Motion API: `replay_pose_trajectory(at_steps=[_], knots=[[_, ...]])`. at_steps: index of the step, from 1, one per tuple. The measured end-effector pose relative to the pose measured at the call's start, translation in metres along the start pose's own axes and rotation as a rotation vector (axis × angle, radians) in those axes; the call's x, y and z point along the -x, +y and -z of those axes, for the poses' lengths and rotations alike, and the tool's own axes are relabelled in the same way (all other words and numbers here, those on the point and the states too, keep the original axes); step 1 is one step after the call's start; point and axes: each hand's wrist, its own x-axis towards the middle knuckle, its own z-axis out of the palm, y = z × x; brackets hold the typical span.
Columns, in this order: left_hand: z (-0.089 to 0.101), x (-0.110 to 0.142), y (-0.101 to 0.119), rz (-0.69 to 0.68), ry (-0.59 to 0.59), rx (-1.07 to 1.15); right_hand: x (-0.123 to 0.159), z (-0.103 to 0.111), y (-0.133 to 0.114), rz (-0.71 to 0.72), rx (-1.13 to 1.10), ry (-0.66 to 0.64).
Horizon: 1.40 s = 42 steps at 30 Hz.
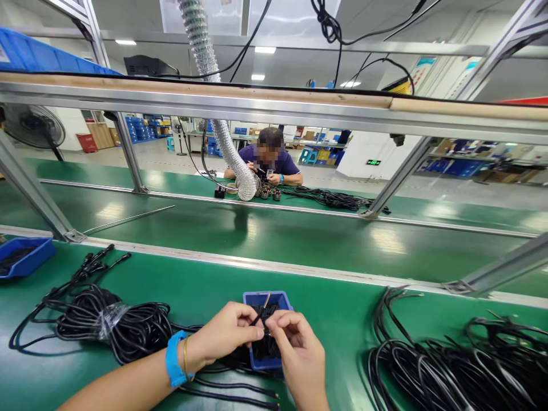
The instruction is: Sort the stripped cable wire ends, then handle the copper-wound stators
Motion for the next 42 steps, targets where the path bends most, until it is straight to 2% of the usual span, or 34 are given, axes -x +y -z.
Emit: replay_pose_trajectory(at_steps=[4, 8, 11, 16, 22, 23, 26, 27, 28, 29, 31, 32, 34, 38, 42], knots=[[0.001, 0.000, 0.002, -0.024, -0.002, 0.088, -0.002, 0.002, -0.001, 0.028, 0.117, -0.031], [0.003, -0.001, 0.003, -0.042, 0.014, 0.188, -0.008, 0.008, -0.004, 0.087, 0.223, -0.171], [0.004, -0.001, 0.004, -0.052, 0.031, 0.159, -0.011, 0.009, -0.003, 0.044, 0.191, -0.247], [0.005, -0.002, 0.001, -0.054, 0.038, 0.139, -0.010, 0.002, 0.004, -0.023, 0.118, -0.279], [0.006, -0.004, -0.002, -0.058, 0.011, 0.132, -0.012, 0.009, -0.011, 0.061, 0.226, -0.384], [0.007, -0.004, -0.001, -0.070, 0.018, 0.118, -0.012, 0.013, -0.016, 0.056, 0.239, -0.428], [0.008, -0.001, 0.006, -0.099, 0.075, 0.101, -0.012, 0.028, -0.029, -0.025, 0.178, -0.729], [0.007, 0.001, 0.008, -0.104, 0.088, 0.120, -0.013, 0.032, -0.030, -0.044, 0.172, -0.772], [0.007, 0.002, 0.010, -0.113, 0.090, 0.147, -0.014, 0.034, -0.029, -0.038, 0.205, -0.747], [0.006, 0.004, 0.012, -0.130, 0.081, 0.173, -0.017, 0.034, -0.026, -0.003, 0.299, -0.669], [0.002, 0.006, 0.014, -0.184, 0.047, 0.189, -0.022, 0.028, -0.014, 0.132, 0.654, -0.495], [0.000, 0.006, 0.015, -0.212, 0.032, 0.170, -0.024, 0.023, -0.006, 0.206, 0.835, -0.466], [-0.004, 0.006, 0.015, -0.250, 0.027, 0.107, -0.027, 0.010, 0.012, 0.300, 1.080, -0.485], [-0.013, -0.002, 0.017, -0.239, 0.117, 0.067, -0.027, -0.004, 0.034, 0.329, 1.137, -0.474], [-0.019, -0.013, 0.019, -0.148, 0.123, 0.144, -0.024, 0.002, 0.032, 0.346, 1.111, -0.429]])
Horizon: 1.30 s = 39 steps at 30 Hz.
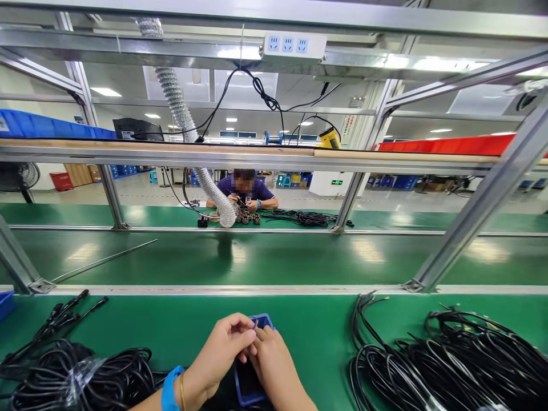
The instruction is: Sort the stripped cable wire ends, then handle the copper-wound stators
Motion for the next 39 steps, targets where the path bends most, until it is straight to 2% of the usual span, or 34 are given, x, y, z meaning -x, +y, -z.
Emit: replay_pose_trajectory(at_steps=[5, 8, 11, 15, 18, 26, 32, 39], knots=[[0.000, -0.004, -0.006, 0.034, -0.037, -0.102, 0.011, 0.009, 0.004, -0.027, -0.115, 0.059], [0.003, -0.005, -0.012, 0.050, -0.040, -0.240, 0.015, 0.009, 0.006, -0.043, -0.345, 0.138], [0.005, -0.008, -0.015, -0.030, -0.015, -0.324, 0.017, 0.013, 0.008, -0.081, -0.528, 0.224], [0.008, -0.009, -0.014, -0.066, -0.005, -0.337, 0.016, 0.024, 0.008, -0.107, -0.597, 0.359], [0.008, -0.007, -0.013, -0.086, -0.005, -0.321, 0.015, 0.032, 0.007, -0.100, -0.590, 0.413], [0.008, -0.006, -0.015, -0.095, -0.005, -0.313, 0.018, 0.025, 0.009, -0.063, -0.569, 0.411], [0.008, -0.003, -0.013, -0.111, -0.007, -0.316, 0.015, 0.036, 0.008, -0.033, -0.526, 0.409], [0.007, -0.004, -0.012, -0.098, 0.030, -0.286, 0.018, 0.031, 0.005, -0.026, -0.541, 0.308]])
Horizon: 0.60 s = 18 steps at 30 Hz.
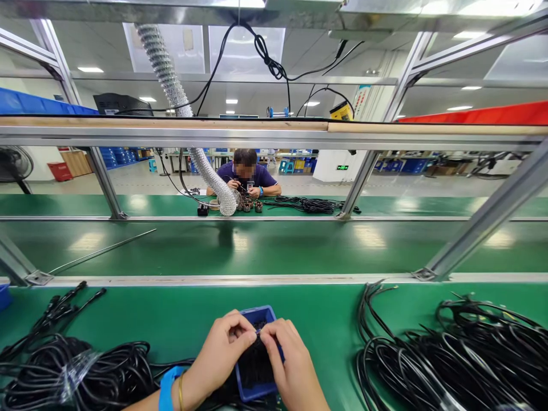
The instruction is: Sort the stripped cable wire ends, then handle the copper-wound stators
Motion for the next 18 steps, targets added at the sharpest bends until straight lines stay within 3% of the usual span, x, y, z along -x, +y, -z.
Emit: replay_pose_trajectory(at_steps=[3, 7, 18], knots=[[-0.0005, -0.0003, -0.0006, 0.087, -0.016, 0.060, 0.0010, -0.0014, 0.0011, -0.083, -0.059, 0.008], [-0.0011, -0.0003, 0.0020, 0.144, -0.060, 0.083, -0.0011, 0.0003, -0.0004, -0.174, -0.115, 0.112], [-0.0002, 0.0030, 0.0045, 0.126, -0.090, 0.099, -0.0053, 0.0045, -0.0062, -0.121, -0.098, 0.136]])
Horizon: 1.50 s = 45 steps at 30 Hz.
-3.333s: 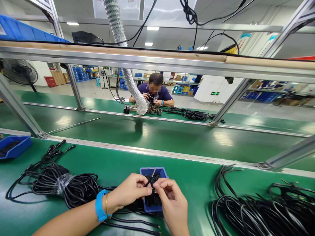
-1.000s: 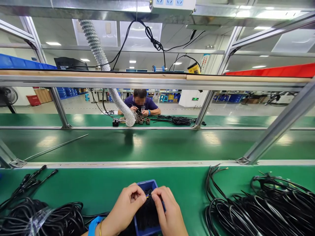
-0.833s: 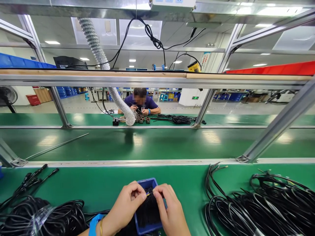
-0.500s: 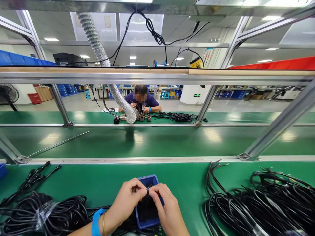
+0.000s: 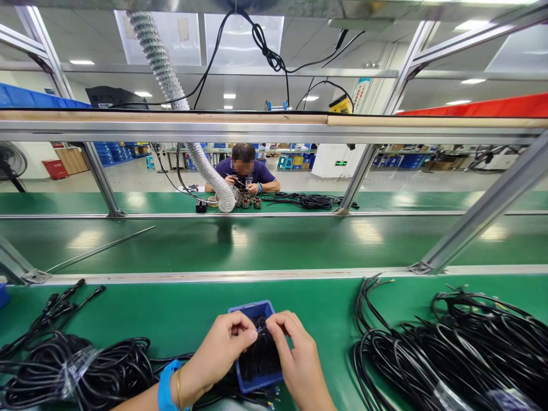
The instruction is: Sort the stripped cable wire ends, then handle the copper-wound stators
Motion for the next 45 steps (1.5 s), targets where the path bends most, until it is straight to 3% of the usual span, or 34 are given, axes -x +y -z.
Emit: replay_pose_trajectory(at_steps=[10, 17, 28, 37, 41, 45], knots=[[0.000, -0.001, 0.001, -0.022, -0.017, -0.009, -0.001, 0.005, 0.000, 0.066, 0.026, -0.028], [-0.001, -0.004, -0.010, 0.002, 0.010, 0.001, -0.003, 0.004, -0.002, 0.121, 0.014, -0.097], [0.000, -0.001, -0.002, 0.044, -0.008, 0.027, -0.004, 0.005, -0.001, -0.006, -0.093, -0.072], [0.000, -0.004, -0.007, 0.046, 0.013, 0.062, -0.005, 0.012, -0.002, 0.147, -0.039, -0.121], [-0.001, -0.002, -0.008, 0.060, 0.000, 0.029, -0.006, 0.013, -0.004, 0.094, -0.067, -0.033], [-0.001, -0.001, -0.007, 0.054, -0.025, 0.025, -0.004, 0.010, -0.005, 0.034, -0.103, -0.024]])
